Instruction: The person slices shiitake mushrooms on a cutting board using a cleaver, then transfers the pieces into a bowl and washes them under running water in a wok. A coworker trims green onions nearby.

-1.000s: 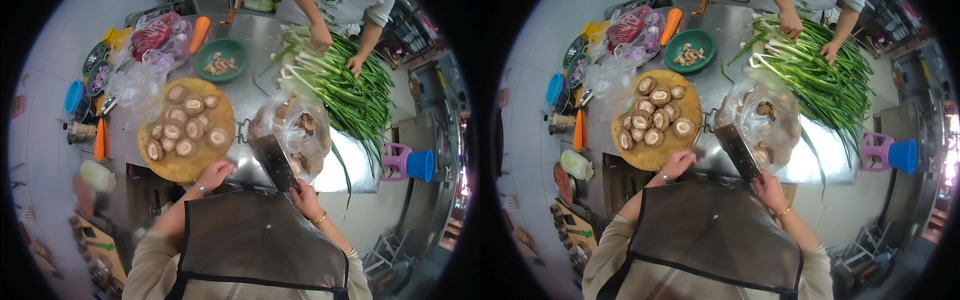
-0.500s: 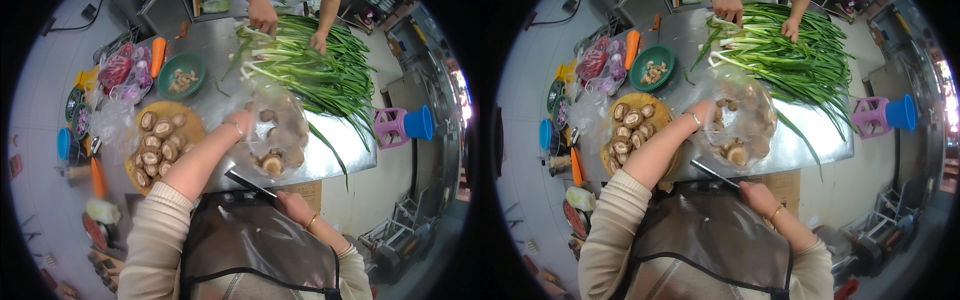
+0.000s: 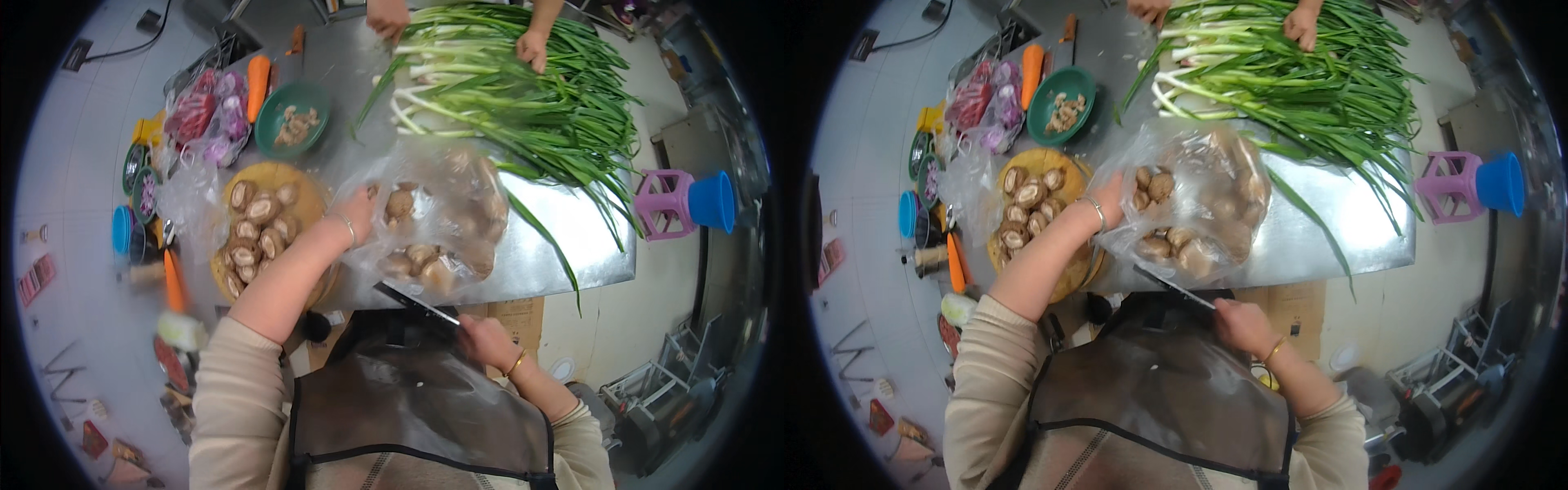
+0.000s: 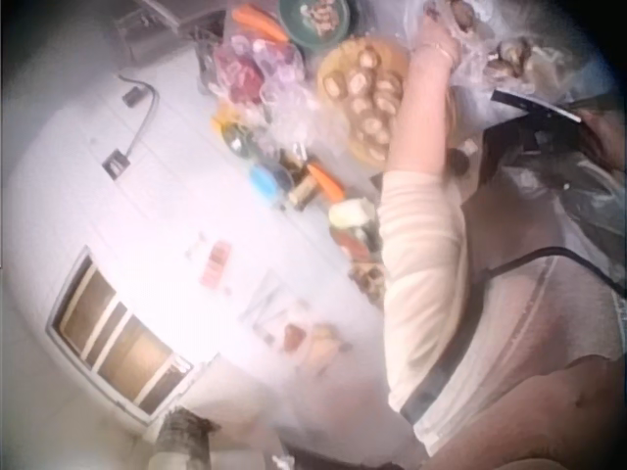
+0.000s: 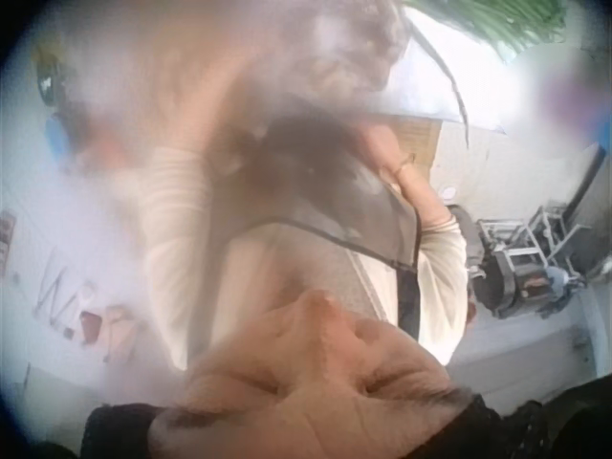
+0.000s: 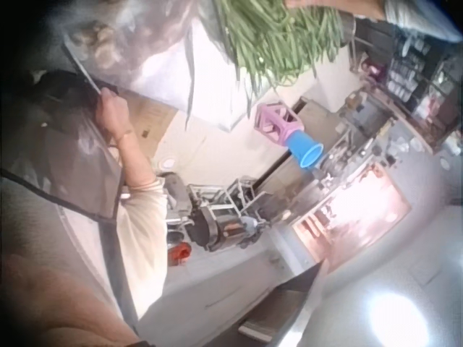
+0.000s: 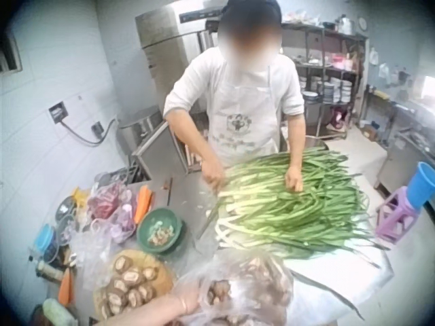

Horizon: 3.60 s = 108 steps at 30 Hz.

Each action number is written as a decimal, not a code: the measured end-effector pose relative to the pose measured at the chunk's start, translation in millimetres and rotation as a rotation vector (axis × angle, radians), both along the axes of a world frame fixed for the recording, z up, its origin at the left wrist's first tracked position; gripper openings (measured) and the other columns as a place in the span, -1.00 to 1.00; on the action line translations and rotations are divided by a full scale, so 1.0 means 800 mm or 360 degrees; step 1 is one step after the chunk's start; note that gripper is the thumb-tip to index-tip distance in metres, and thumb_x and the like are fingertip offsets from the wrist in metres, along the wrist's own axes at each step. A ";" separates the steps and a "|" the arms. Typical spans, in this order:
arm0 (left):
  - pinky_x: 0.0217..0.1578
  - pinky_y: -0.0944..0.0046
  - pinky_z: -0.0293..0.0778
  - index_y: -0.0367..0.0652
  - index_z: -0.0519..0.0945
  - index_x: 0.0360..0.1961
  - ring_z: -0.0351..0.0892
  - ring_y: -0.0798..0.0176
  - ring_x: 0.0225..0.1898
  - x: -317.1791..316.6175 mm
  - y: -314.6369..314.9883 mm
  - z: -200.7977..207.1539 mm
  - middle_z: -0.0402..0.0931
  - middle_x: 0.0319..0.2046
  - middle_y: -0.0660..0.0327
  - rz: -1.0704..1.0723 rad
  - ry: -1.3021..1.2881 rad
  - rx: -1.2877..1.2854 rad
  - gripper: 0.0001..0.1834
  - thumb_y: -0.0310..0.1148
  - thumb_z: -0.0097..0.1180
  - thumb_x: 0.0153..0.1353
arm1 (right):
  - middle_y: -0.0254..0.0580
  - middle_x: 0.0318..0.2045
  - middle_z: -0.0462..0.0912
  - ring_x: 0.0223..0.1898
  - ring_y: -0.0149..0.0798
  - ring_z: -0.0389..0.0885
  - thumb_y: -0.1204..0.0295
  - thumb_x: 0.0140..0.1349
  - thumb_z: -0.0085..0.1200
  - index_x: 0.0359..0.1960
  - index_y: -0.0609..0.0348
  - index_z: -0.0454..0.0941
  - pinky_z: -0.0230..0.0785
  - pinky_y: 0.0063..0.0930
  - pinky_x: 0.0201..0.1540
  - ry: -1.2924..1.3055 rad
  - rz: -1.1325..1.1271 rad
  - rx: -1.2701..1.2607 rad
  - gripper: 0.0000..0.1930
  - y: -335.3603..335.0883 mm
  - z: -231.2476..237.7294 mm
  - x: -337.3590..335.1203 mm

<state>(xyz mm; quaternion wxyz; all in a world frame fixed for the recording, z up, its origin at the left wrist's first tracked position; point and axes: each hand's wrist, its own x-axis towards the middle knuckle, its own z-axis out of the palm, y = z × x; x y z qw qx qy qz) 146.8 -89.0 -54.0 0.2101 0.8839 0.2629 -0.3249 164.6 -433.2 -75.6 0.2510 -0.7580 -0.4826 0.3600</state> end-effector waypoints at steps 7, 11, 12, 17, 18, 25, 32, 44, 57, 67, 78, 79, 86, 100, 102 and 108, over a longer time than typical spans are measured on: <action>0.00 0.10 0.39 -0.24 0.19 0.16 0.40 -0.16 0.03 -0.052 -0.002 0.046 0.29 0.06 -0.10 -0.0149 -0.1137 -0.0261 -0.47 -0.46 0.01 0.16 | 0.10 -0.51 0.54 -0.43 0.20 0.51 0.45 0.14 0.01 -0.37 0.17 0.38 0.33 0.02 -0.40 0.0025 -0.0157 -0.0097 -0.90 0.005 -0.008 0.006; 0.10 0.25 0.26 -0.15 0.15 0.23 0.31 0.23 0.09 -0.133 -0.006 0.074 0.28 0.08 0.12 0.0453 -0.1840 -0.0463 -0.35 -0.54 0.10 0.11 | 0.10 -0.53 0.52 -0.46 0.18 0.50 0.48 0.15 0.00 -0.34 0.17 0.40 0.33 -0.05 -0.44 -0.0007 -0.0188 -0.0153 -0.92 -0.003 -0.021 -0.011; 0.10 0.26 0.27 -0.14 0.15 0.23 0.31 0.23 0.09 -0.161 -0.004 0.077 0.29 0.08 0.12 0.0629 -0.1818 -0.0487 -0.36 -0.54 0.09 0.12 | 0.05 -0.58 0.52 -0.53 0.06 0.50 0.49 0.17 0.02 -0.33 0.21 0.41 0.32 -0.16 -0.49 0.0000 -0.0209 -0.0063 -0.91 -0.006 -0.026 -0.017; -0.42 0.39 0.37 -0.12 0.19 0.18 0.40 0.39 -0.39 -0.331 -0.007 0.052 0.39 -0.15 0.21 0.1447 -0.1862 -0.0830 -0.47 -0.47 0.06 0.21 | -0.32 -0.63 0.49 -0.69 -0.48 0.39 0.55 0.24 0.00 -0.23 0.29 0.41 0.24 -0.59 -0.62 0.0349 -0.0497 -0.0022 -0.90 -0.010 -0.036 -0.063; -0.54 0.42 0.35 -0.12 0.19 0.17 0.38 0.43 -0.50 -0.366 -0.012 0.043 0.41 -0.20 0.23 0.1698 -0.1786 -0.1057 -0.49 -0.46 0.05 0.22 | -0.37 -0.61 0.48 -0.69 -0.50 0.37 0.56 0.24 -0.01 -0.21 0.29 0.41 0.23 -0.61 -0.62 0.0493 -0.0666 -0.0108 -0.89 -0.007 -0.032 -0.074; -0.69 0.44 0.16 -0.21 0.35 0.07 0.28 0.45 -0.64 -0.543 -0.059 -0.030 0.41 -0.45 0.27 0.2391 -0.2271 -0.1369 -0.64 -0.24 -0.05 0.34 | -0.31 -0.68 0.42 -0.76 -0.47 0.33 0.51 0.26 -0.08 -0.15 0.27 0.35 0.19 -0.60 -0.75 0.0710 -0.0915 -0.0119 -0.84 0.038 0.014 -0.165; -0.69 0.43 0.18 -0.15 0.31 0.08 0.27 0.48 -0.64 -0.577 -0.094 -0.053 0.41 -0.37 0.25 0.2454 -0.2299 -0.1430 -0.66 -0.28 -0.06 0.34 | -0.29 -0.73 0.43 -0.82 -0.47 0.29 0.44 0.26 -0.04 -0.21 0.21 0.34 0.12 -0.59 -0.82 0.0649 -0.0819 -0.0192 -0.86 0.029 0.020 -0.217; -0.35 0.23 0.40 -0.18 0.35 -0.25 0.43 0.17 -0.43 -0.402 -0.046 -0.086 0.46 -0.38 0.13 0.1879 -0.2147 0.0177 -0.76 -0.31 0.11 0.18 | -0.32 -0.64 0.48 -0.69 -0.48 0.43 0.56 0.24 -0.01 -0.14 0.30 0.39 0.28 -0.59 -0.66 0.0955 -0.0521 -0.0069 -0.83 0.041 0.010 -0.177; -0.28 0.22 0.48 -0.27 0.52 -0.37 0.59 0.13 -0.38 -0.380 -0.043 -0.093 0.59 -0.45 0.08 0.2251 -0.1682 0.0752 -0.78 -0.32 0.19 0.09 | -0.14 -0.59 0.53 -0.65 -0.31 0.49 0.50 0.21 -0.03 -0.20 0.34 0.40 0.35 -0.42 -0.57 0.0987 0.0186 -0.0144 -0.83 0.195 0.017 -0.138; -0.29 0.25 0.48 -0.27 0.52 -0.38 0.61 0.18 -0.39 -0.407 -0.016 -0.097 0.61 -0.45 0.06 0.2115 -0.1657 0.0505 -0.79 -0.32 0.18 0.11 | 0.27 -0.45 0.54 -0.35 0.21 0.54 0.46 0.14 -0.01 -0.28 0.42 0.39 0.40 -0.16 -0.26 0.0511 0.0415 0.0019 -0.78 0.261 -0.007 -0.174; -0.64 0.47 0.29 -0.25 0.50 -0.27 0.35 0.52 -0.63 -0.431 -0.009 -0.109 0.46 -0.56 0.34 0.2267 -0.2034 -0.0424 -0.89 -0.44 0.08 0.22 | -0.26 -0.57 0.47 -0.70 -0.47 0.38 0.52 0.24 -0.10 -0.11 0.32 0.35 0.31 -0.54 -0.65 0.1026 0.0327 -0.0376 -0.79 0.280 0.011 -0.181; -0.69 0.45 0.29 -0.25 0.48 -0.23 0.34 0.48 -0.67 -0.431 -0.009 -0.108 0.44 -0.58 0.32 0.2360 -0.2138 -0.0517 -0.87 -0.43 0.05 0.24 | -0.26 -0.57 0.47 -0.70 -0.46 0.38 0.51 0.24 -0.10 -0.12 0.32 0.35 0.31 -0.54 -0.64 0.1064 0.0298 -0.0374 -0.80 0.276 0.014 -0.182; -0.70 0.43 0.29 -0.24 0.46 -0.22 0.36 0.44 -0.66 -0.435 0.011 -0.122 0.48 -0.53 0.24 0.2426 -0.2257 -0.0613 -0.85 -0.38 0.00 0.27 | -0.18 -0.67 0.51 -0.67 -0.35 0.46 0.44 0.29 -0.04 -0.23 0.29 0.36 0.35 -0.43 -0.55 0.0825 0.0003 0.0198 -0.85 0.081 0.026 -0.117; -0.64 0.37 0.26 -0.12 0.52 -0.27 0.35 0.26 -0.49 -0.398 -0.140 -0.096 0.44 -0.36 0.13 0.2313 -0.2893 -0.2497 -0.80 -0.25 -0.06 0.27 | 0.00 -0.09 0.33 -0.38 -0.13 0.50 0.66 0.00 -0.01 0.07 0.11 0.41 0.42 -0.36 -0.31 -0.1075 -0.0551 -0.0010 -0.49 -0.185 -0.045 0.155; -0.65 0.34 0.25 -0.10 0.49 -0.26 0.36 0.23 -0.52 -0.398 -0.195 -0.125 0.44 -0.41 0.14 0.2638 -0.2758 -0.2434 -0.88 -0.33 0.02 0.20 | 0.05 -0.07 0.36 -0.18 0.02 0.47 0.67 -0.01 0.01 0.07 0.09 0.42 0.39 -0.25 -0.13 -0.1110 -0.0439 -0.0086 -0.49 -0.157 -0.057 0.172; -0.59 0.33 0.32 -0.15 0.52 -0.23 0.42 0.27 -0.50 -0.437 -0.337 -0.232 0.48 -0.42 0.19 0.3465 -0.2220 -0.2406 -0.84 -0.44 -0.02 0.16 | 0.05 -0.11 0.46 -0.02 0.11 0.39 0.64 -0.07 0.09 -0.10 0.24 0.44 0.24 -0.13 0.08 -0.0881 0.0384 0.0006 -0.60 -0.138 -0.073 0.061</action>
